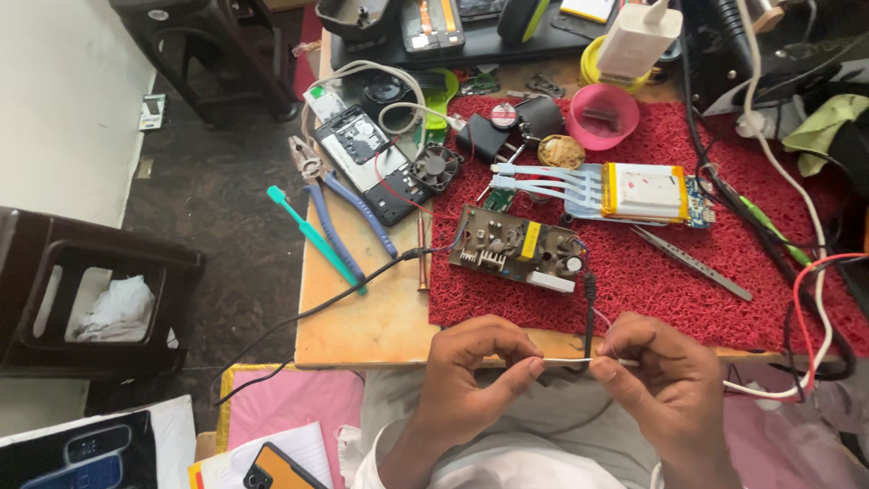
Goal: The person twists and connects two wires together by hand above a circuit board and various electronic components on a workbench.
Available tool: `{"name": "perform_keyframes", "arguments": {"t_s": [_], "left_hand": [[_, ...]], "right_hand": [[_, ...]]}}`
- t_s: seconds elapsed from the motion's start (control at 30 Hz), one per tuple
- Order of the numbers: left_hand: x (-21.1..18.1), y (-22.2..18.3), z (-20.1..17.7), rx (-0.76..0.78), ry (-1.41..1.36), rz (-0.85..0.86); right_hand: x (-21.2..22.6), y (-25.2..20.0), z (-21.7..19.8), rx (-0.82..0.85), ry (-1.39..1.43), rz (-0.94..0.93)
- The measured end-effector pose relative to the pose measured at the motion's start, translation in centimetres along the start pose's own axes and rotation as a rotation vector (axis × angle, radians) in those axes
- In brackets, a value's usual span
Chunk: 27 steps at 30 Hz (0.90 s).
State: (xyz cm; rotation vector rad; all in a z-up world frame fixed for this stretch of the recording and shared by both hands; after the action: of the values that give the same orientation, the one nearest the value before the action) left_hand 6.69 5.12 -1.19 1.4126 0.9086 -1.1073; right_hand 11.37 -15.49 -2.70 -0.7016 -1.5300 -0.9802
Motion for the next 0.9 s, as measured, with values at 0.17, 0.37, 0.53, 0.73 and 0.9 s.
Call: {"name": "perform_keyframes", "arguments": {"t_s": [0.17,0.37,0.53,0.73,0.9], "left_hand": [[0.5,0.2,0.8,0.018,-0.097,-0.038],[1.8,0.4,1.5,0.02,-0.204,-0.111],[2.6,0.5,2.0,0.04,-0.292,-0.13],[3.2,0.5,1.8,0.037,-0.282,-0.151],[6.3,-0.2,0.9,-0.02,-0.464,-0.19]], "right_hand": [[0.9,0.1,0.0,0.021,-0.006,-0.03],[1.3,-0.1,-0.8,-0.047,-0.072,0.023],[2.2,0.3,-1.6,-0.071,-0.151,0.053],[2.7,0.8,-1.7,-0.051,-0.184,0.047],[2.6,-0.2,-3.7,-0.237,-0.242,0.041]]}}
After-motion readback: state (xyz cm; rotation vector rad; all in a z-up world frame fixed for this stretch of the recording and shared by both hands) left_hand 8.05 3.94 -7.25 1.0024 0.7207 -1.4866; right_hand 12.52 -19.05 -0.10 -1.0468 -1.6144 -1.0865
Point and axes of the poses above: each hand's wrist, its own y-axis towards the middle knuckle, its own z-axis out of the palm, x = y × z, the point moved 9 cm from there along y, towards the middle knuckle, and after that the axes turned 9 degrees about x, right-handed, at the moved point
